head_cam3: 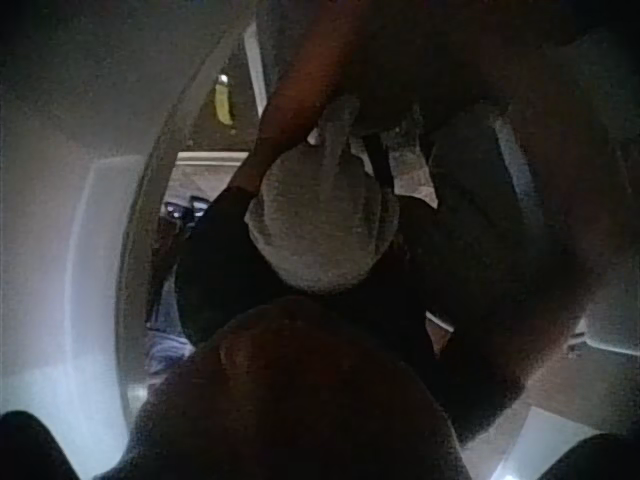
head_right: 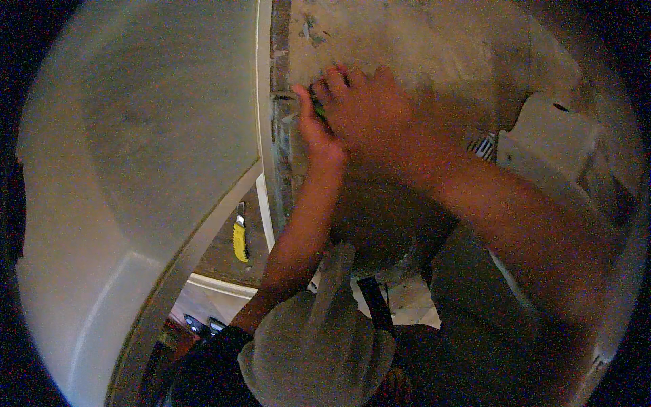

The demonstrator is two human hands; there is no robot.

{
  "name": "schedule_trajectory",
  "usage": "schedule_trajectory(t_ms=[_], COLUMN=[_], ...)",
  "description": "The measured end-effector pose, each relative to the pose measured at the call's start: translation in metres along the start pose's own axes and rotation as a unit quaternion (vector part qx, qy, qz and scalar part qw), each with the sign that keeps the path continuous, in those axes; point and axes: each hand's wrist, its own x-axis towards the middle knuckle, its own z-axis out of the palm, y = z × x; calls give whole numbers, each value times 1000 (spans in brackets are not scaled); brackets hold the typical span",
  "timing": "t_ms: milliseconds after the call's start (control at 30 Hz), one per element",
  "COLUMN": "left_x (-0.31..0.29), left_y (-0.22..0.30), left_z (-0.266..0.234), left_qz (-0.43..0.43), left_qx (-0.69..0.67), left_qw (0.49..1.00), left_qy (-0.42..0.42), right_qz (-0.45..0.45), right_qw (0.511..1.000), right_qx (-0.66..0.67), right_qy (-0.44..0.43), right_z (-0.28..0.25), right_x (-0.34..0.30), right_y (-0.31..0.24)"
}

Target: The person uses a pair of pliers to scrape and pull away old caulk or sealant from the corner joint where a wall meets a floor or tub. The person works along the seam, removing material in small pieces.

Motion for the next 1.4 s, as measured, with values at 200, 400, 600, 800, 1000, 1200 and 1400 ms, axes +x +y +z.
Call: schedule_trajectory(t_ms=[200, 400, 600, 800, 1000, 1200, 1400], left_x=[4, -4, -21, -20, -4, -11, -16], left_y=[1, -2, 4, 1, -2, -19, -13], left_z=[-23, -24, -31, -37, -33, -51, -66], left_qz=[14, -106, -118, -94, -167, -155, -133], left_qx=[72, 51, 42, 122, 64, 75, 82], left_qw=[996, 993, 992, 988, 984, 985, 988], left_qy=[-54, -6, -19, -22, 6, 2, 23], right_qz=[118, 73, 93, 104, 95, 73, 47], right_qw=[984, 988, 994, 961, 963, 967, 969], right_qx=[-104, -81, 47, 233, 224, 191, 207], right_qy=[84, 108, 12, -111, -120, -150, -130], right_z=[24, 45, 42, 47, 43, 46, 46], right_x=[3, 21, 24, 15, 10, -3, -1], right_y=[-33, -11, -9, 7, 5, -3, -14])
